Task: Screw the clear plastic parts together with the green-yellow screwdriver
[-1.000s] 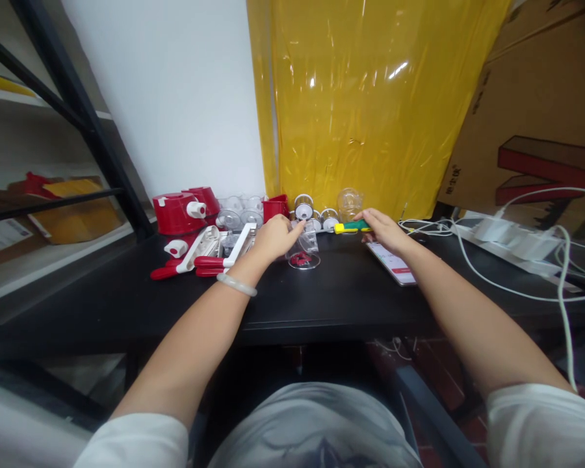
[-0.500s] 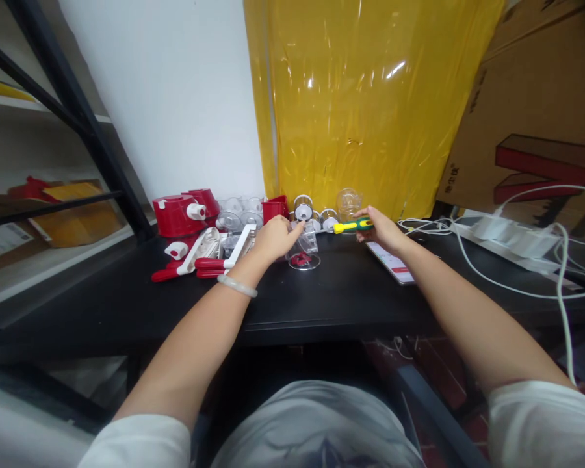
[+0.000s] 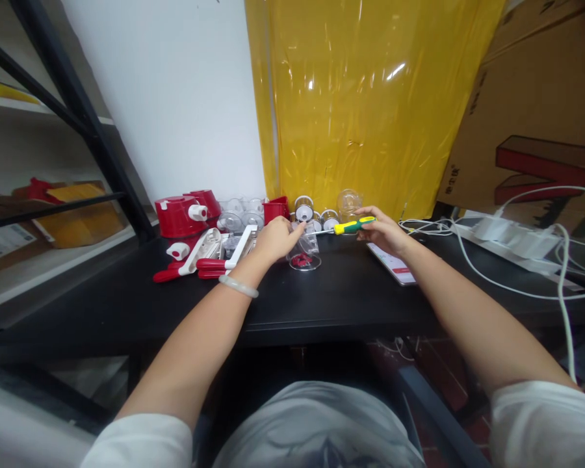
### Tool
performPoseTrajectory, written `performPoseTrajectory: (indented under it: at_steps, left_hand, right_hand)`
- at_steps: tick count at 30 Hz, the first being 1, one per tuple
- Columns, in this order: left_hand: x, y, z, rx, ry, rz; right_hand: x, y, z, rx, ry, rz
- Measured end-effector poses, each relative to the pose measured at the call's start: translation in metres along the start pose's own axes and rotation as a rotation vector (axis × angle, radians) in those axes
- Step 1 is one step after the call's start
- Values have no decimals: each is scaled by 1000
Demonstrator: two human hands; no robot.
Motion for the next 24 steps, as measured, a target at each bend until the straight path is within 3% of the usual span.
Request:
performPoseTrajectory:
  at_steps: [4, 9, 19, 24]
  left_hand:
    - [0, 0, 0, 1, -2, 2]
    - [1, 0, 1, 2, 5, 9]
    - [1, 0, 1, 17, 10, -8]
    - [1, 0, 1, 28, 10, -4]
  right_hand:
    - [3, -2, 2, -34, 52, 54]
    - [4, 0, -4, 74, 190, 1]
    - [-1, 5, -8, -12, 30, -58]
    - [0, 2, -4, -29, 78, -11]
Point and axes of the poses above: each hand's wrist, its own y-axis away from the middle knuckle, its own x-axis out of the back of the hand, z = x × y, the point moved 7 cm from there along -y, towards the middle knuckle, and after that the axes turned 13 degrees about z, right-handed, at the moved point
